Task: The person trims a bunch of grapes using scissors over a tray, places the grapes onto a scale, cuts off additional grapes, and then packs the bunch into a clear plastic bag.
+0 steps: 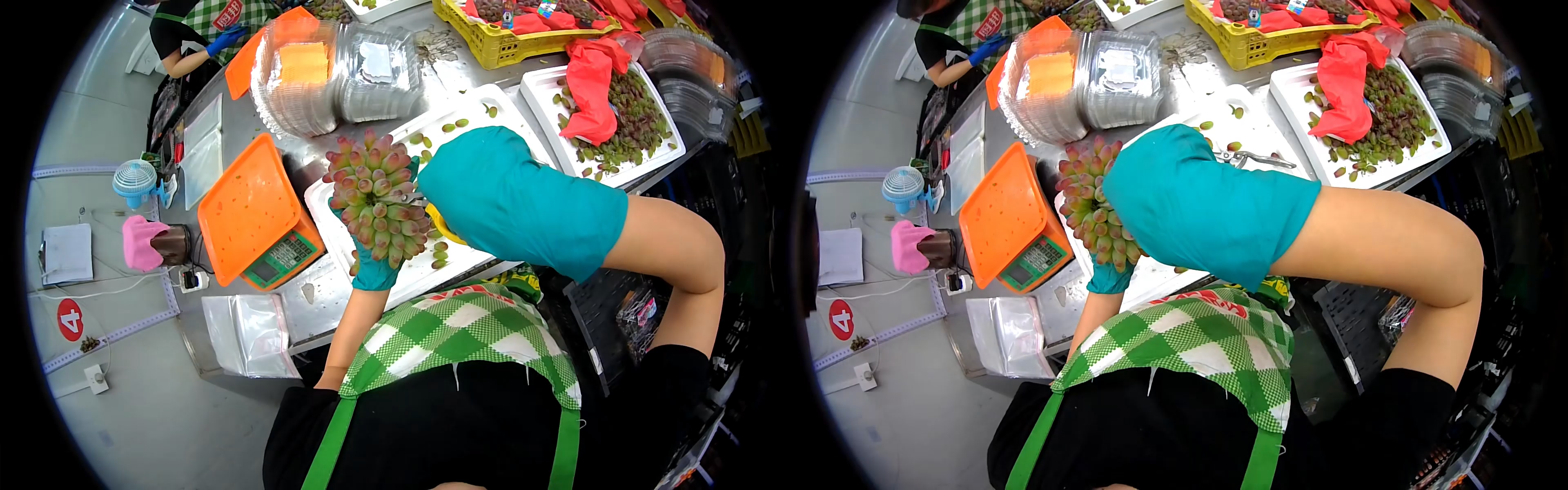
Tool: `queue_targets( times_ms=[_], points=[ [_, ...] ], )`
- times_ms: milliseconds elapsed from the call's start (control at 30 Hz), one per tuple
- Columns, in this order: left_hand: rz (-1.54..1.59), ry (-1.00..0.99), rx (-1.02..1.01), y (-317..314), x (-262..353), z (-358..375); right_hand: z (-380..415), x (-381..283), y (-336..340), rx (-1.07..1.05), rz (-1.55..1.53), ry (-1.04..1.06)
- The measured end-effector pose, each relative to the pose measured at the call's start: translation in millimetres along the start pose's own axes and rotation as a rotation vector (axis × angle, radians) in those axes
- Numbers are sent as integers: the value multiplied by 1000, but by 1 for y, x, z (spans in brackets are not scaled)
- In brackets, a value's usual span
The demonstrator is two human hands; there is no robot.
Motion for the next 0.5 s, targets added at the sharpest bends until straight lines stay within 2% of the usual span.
queue_targets(
  times_ms=[67, 167, 200, 300, 333, 367, 400, 500],
  points=[
    [29, 14, 23, 1, 1, -3, 5, 4, -4, -18, -101, 43],
    [81, 48, 44, 10, -2, -4, 11, 18, -11, 114, -195, -93],
    [105, 64, 50, 18, -4, -4, 11, 25, -13, -92, -333, -187],
    [163, 104, 71, 42, -15, -5, 15, 33, -32, 219, -784, -334],
    [123, 93, 43, 39, -15, -6, 14, 32, -44, 229, -992, -417],
    [81, 81, 11, 34, -14, -9, 13, 25, -73, 470, -1304, -358],
    [296, 17, -159, 4, -2, -12, 12, 22, -81, 539, -1344, -362],
    [45, 36, 57, -13, 4, -6, 8, 13, -96, 704, -1453, -391]
  ],
)
Point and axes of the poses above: each hand's wrist, its own z-axis away from the middle knuckle, its own y-axis out of the back of the hand, x = y × z, the point moved 7 cm from there along -z, towards the middle knuckle, and after that the axes turned 5 degrees about y, right-handed, at the moved point
